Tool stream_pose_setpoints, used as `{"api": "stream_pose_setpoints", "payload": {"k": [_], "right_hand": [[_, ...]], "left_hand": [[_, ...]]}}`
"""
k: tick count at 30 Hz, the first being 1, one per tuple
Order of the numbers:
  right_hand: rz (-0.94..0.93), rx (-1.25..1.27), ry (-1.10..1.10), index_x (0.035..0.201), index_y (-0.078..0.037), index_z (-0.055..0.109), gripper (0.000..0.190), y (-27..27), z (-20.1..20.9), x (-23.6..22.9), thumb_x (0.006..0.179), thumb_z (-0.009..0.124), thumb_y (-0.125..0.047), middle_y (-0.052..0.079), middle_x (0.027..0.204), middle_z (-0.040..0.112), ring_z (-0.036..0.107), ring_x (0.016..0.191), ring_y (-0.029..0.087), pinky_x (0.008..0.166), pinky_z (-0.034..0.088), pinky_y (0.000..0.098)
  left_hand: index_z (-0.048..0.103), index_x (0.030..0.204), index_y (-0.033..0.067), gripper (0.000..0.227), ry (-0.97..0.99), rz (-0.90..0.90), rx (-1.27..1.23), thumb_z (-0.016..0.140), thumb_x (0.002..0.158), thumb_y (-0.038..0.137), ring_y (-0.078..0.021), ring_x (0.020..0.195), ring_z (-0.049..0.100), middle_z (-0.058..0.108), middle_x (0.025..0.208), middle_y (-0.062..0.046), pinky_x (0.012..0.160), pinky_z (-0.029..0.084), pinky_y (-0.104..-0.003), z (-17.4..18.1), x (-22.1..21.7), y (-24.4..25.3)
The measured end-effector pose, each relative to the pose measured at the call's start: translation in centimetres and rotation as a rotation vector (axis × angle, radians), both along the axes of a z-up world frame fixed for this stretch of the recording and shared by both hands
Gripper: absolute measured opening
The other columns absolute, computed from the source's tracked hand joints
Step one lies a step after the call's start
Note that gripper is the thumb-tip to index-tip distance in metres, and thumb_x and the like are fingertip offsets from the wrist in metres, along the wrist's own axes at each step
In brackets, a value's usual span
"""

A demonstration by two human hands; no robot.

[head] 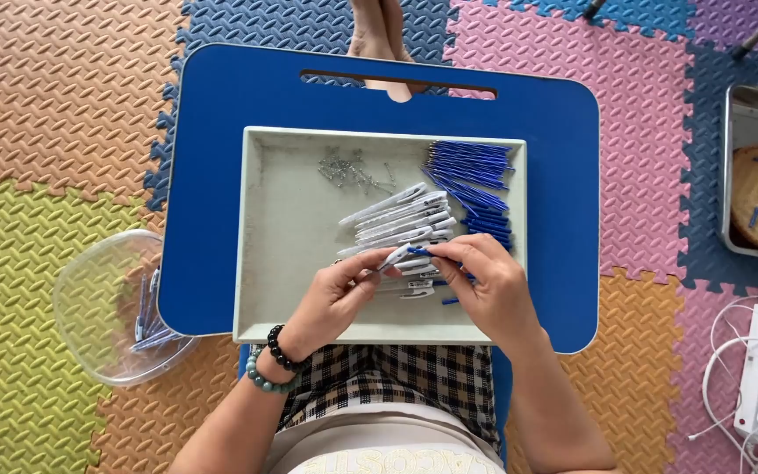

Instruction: Assembling pens by manually joining pen bodies and caps on a small blue table while sitting on the floor.

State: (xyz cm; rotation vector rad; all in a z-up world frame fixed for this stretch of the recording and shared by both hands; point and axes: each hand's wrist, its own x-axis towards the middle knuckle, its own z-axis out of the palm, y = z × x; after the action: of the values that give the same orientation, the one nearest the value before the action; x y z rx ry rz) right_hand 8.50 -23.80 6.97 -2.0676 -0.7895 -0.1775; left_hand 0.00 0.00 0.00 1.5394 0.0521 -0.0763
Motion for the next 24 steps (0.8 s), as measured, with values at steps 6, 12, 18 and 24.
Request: {"api": "stream_pose_setpoints", "payload": {"k": [6,12,18,24], "right_hand": [[-0.02,-0.022,0.027,0.114,-0.009,0.088,0.012,0.0,-0.7,0.0,0.103,0.082,-0.007,0.007,0.1,0.079,0.078,0.091,0.023,0.075,0.065,0.0306],[0.069,-0.035,0.132,0.113,-0.003,0.087,0.015,-0.3,0.1,1.0,0.103,0.079,0.002,0.015,0.102,0.077,0.079,0.093,0.028,0.081,0.068,0.0375],[-0.072,0.397,0.67,0.115,0.001,0.08,0.021,-0.2,-3.2,2.4,0.095,0.088,0.0,0.015,0.096,0.084,0.08,0.083,0.015,0.084,0.071,0.0309],[-0.036,0.523,0.748,0.117,0.008,0.081,0.016,1.5,-3.5,2.3,0.101,0.079,0.004,0.021,0.099,0.084,0.083,0.084,0.02,0.081,0.073,0.0357]], "left_hand": [[0.077,0.149,0.0171,0.044,-0.033,0.003,0.04,0.062,0.108,0.005,-0.0066,0.076,0.06,0.089,0.11,-0.008,0.063,0.054,-0.024,0.5,0.0,0.5],[0.078,0.147,0.0155,0.044,-0.157,-0.104,0.249,0.065,0.107,0.002,-0.0338,0.094,0.083,0.089,0.116,-0.014,0.079,0.066,-0.046,2.7,0.0,1.4],[0.071,0.154,0.0192,0.046,-0.083,-0.096,0.121,0.064,0.111,0.006,-0.0152,0.084,0.072,0.087,0.12,-0.009,0.068,0.065,-0.032,1.4,-0.3,0.7],[0.067,0.159,0.0159,0.049,-0.017,-0.092,0.012,0.062,0.112,0.004,-0.0126,0.079,0.068,0.085,0.123,-0.011,0.058,0.063,-0.026,0.9,-0.2,0.4]]}}
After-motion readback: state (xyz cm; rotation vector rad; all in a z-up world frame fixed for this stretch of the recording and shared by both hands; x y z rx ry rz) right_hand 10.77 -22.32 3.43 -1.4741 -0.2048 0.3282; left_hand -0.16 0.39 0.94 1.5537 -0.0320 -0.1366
